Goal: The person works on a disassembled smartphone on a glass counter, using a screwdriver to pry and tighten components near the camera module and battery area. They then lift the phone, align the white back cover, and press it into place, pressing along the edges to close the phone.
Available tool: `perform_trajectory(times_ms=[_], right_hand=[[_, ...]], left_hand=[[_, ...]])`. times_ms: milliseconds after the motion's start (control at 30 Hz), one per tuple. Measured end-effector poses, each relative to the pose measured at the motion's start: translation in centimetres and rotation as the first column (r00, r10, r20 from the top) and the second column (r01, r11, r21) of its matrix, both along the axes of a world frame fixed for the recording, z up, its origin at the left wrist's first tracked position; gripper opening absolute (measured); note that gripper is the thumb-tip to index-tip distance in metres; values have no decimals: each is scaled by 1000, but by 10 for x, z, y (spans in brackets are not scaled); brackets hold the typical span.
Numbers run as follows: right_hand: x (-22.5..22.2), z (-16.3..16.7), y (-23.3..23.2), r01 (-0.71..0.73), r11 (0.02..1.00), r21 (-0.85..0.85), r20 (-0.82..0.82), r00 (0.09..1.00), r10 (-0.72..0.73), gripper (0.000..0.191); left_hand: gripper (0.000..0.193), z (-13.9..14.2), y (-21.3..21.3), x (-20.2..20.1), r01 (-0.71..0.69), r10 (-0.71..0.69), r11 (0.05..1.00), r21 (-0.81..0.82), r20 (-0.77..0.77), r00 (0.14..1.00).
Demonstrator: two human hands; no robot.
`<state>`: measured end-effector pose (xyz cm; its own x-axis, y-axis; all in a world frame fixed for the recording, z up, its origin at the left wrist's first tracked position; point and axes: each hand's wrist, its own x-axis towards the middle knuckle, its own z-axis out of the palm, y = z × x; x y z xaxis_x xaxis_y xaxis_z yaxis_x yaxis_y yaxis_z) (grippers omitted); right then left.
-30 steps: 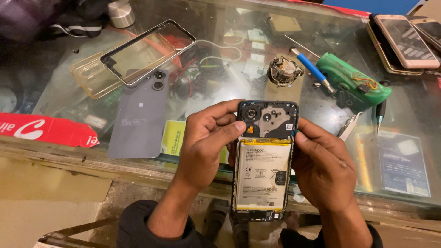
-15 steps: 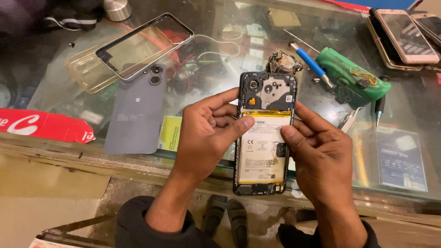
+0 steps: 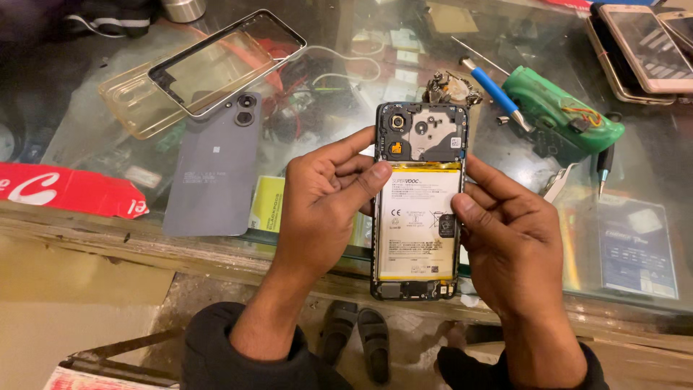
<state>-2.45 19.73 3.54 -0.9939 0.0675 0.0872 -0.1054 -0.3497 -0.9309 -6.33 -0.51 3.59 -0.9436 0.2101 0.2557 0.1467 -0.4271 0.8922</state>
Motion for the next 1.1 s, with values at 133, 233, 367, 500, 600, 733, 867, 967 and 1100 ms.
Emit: perform_trajectory(times_ms=[133,233,367,500,600,733,867,967,1100], right_hand=[[-1,0,-1,16,1000,5,5,1000,-16,51],[-1,0,-1,16,1000,15,-5,1000,-16,51],[-1,-1,-1,3,1000,8,0,1000,-3,52],[-1,0,-1,-1,1000,11,-9,1000,1,52],[0,2,-1,-11,1000,15,-6,1000,11,53],[-1,5,-3,-4,1000,18,10,1000,4,53],[0,5,-4,-16,999,30,-5,1000,16,55],[2,3,-1,-76,997,19,-27,997,76,63],[3,0,6,-192,980,48,-61,979,195,76]], left_hand=[[50,-2,0,-2,38,-39,998,46,6,999],[50,-4,1,-3,-1,1,1000,4,-5,1000],[50,-4,1,-2,5,-5,1000,12,-24,1000],[49,-3,2,-2,-4,4,1000,6,-29,1000],[48,-3,2,-2,-13,13,1000,-1,-25,1000],[49,-3,2,-3,-40,39,999,-16,-23,999],[49,-3,2,-3,-58,57,998,-31,-29,998],[48,-3,2,-3,-96,94,995,-41,-36,995],[46,-1,2,-4,-153,153,988,8,-62,986]])
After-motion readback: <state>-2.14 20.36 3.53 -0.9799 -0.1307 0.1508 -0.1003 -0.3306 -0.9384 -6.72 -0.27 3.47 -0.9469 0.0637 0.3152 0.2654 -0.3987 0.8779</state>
